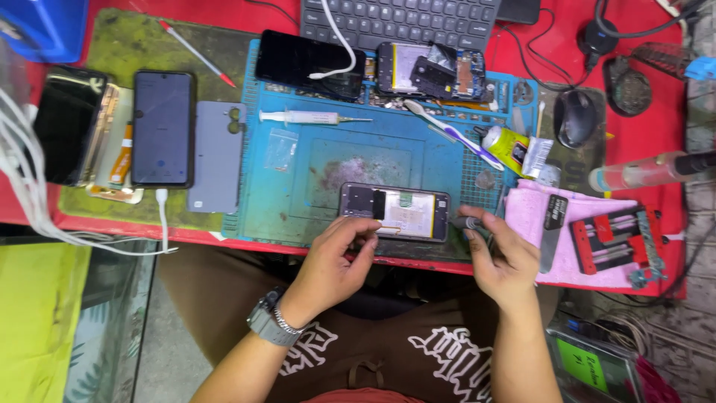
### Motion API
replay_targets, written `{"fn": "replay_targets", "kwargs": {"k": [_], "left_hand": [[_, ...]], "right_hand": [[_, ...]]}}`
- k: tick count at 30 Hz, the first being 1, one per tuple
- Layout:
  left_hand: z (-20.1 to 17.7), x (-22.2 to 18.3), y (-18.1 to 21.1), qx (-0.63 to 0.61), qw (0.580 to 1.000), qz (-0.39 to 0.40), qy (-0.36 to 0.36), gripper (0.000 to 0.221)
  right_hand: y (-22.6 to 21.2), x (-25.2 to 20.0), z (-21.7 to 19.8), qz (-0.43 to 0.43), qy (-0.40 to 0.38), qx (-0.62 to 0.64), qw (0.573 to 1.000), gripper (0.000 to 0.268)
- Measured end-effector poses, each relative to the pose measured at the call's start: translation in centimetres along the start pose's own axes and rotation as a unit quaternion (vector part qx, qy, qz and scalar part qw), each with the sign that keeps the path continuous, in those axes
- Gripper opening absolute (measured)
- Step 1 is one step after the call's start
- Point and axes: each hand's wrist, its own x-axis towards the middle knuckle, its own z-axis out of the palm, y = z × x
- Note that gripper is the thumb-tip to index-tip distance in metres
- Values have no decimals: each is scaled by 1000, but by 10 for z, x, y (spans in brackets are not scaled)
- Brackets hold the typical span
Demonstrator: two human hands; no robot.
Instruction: Assembling a mobile phone by installing internal components and attaching the back cover at a repair station.
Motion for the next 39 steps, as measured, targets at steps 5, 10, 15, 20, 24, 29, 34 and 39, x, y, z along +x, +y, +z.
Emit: {"fn": "replay_targets", "kwargs": {"k": [5, 10, 15, 20, 24, 29, 34, 39], "left_hand": [[-19, 6, 2, 21, 999, 35, 24, 28], [-49, -1, -18, 63, 997, -26, -30, 33], [-120, -3, -45, 450, 888, -61, 65, 44], [-190, 1, -72, 579, 799, -109, 118, 48], [-223, 23, -97, 590, 794, -96, 111, 59], [-243, 62, -125, 578, 805, -114, 72, 66], [-250, 80, -148, 584, 800, -121, 65, 71], [-250, 80, -152, 614, 780, -77, 90, 65]], "right_hand": [[14, -2, -9, -43, -13, -8, 999, 38], [25, -26, -20, -21, 2, -125, 992, 38], [29, -34, -22, 19, 6, -115, 993, 46], [30, -31, -17, 23, -10, -42, 999, 50], [20, -20, -12, 34, -37, 21, 999, 53], [24, -24, -12, 15, -15, -51, 998, 49], [11, -13, -7, 2, -13, -87, 996, 39], [0, -5, -2, -6, -38, -64, 997, 48]]}}
